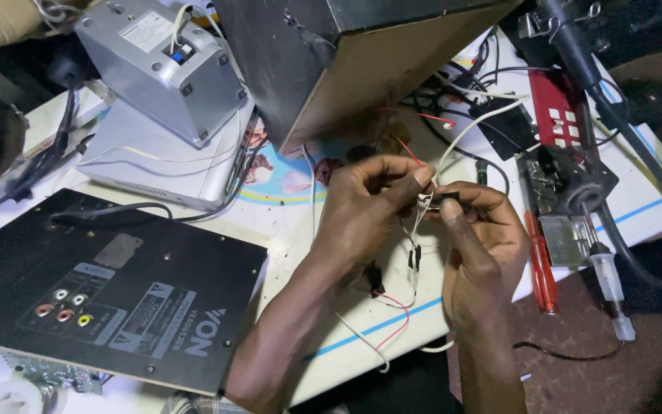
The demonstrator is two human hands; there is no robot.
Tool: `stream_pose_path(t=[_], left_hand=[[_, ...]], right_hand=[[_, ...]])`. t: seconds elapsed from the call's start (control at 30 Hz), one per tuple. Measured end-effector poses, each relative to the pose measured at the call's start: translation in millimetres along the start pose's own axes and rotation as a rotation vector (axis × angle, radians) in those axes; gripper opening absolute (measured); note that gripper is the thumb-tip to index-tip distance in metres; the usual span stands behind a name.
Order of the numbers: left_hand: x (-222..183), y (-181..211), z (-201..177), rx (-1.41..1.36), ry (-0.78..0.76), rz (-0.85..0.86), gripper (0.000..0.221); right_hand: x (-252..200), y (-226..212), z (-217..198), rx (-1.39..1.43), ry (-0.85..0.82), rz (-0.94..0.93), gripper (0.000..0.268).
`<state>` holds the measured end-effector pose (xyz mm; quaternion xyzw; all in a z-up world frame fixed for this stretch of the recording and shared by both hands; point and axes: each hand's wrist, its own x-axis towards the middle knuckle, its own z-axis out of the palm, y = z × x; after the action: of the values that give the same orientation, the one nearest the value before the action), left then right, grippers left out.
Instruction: Connecting electrical wires by twisting them together and insulating the joints with electrical tape.
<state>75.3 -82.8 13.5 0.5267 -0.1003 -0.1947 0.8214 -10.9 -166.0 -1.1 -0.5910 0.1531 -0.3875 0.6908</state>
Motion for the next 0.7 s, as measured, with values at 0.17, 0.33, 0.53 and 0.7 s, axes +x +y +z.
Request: stream_pose_path(t=[0.17,0.33,0.53,0.7], left_hand=[[-1.2,2.5,-1.2,0.046,-0.011,0.013,0.024],[-1.0,5.4,-0.8,0.137,-0.047,0.039,0.022],[-3.7,7.0,0.2,0.122,-0.033,0.013,0.023],[-4.9,8.8,2.7,0.134,-0.031,0.024,0.023]], right_hand=[[3.3,7.6,-2.8,-0.025,0.026,-0.020,0.023],[4.6,6.2,-2.1,-0.086,0.025,-0.039,0.020],[6.0,9.4,-2.0,-0.036,0.051,-0.004,0.018],[4.6,2.7,3.6,-0.040,0.054,-0.003,0.017]])
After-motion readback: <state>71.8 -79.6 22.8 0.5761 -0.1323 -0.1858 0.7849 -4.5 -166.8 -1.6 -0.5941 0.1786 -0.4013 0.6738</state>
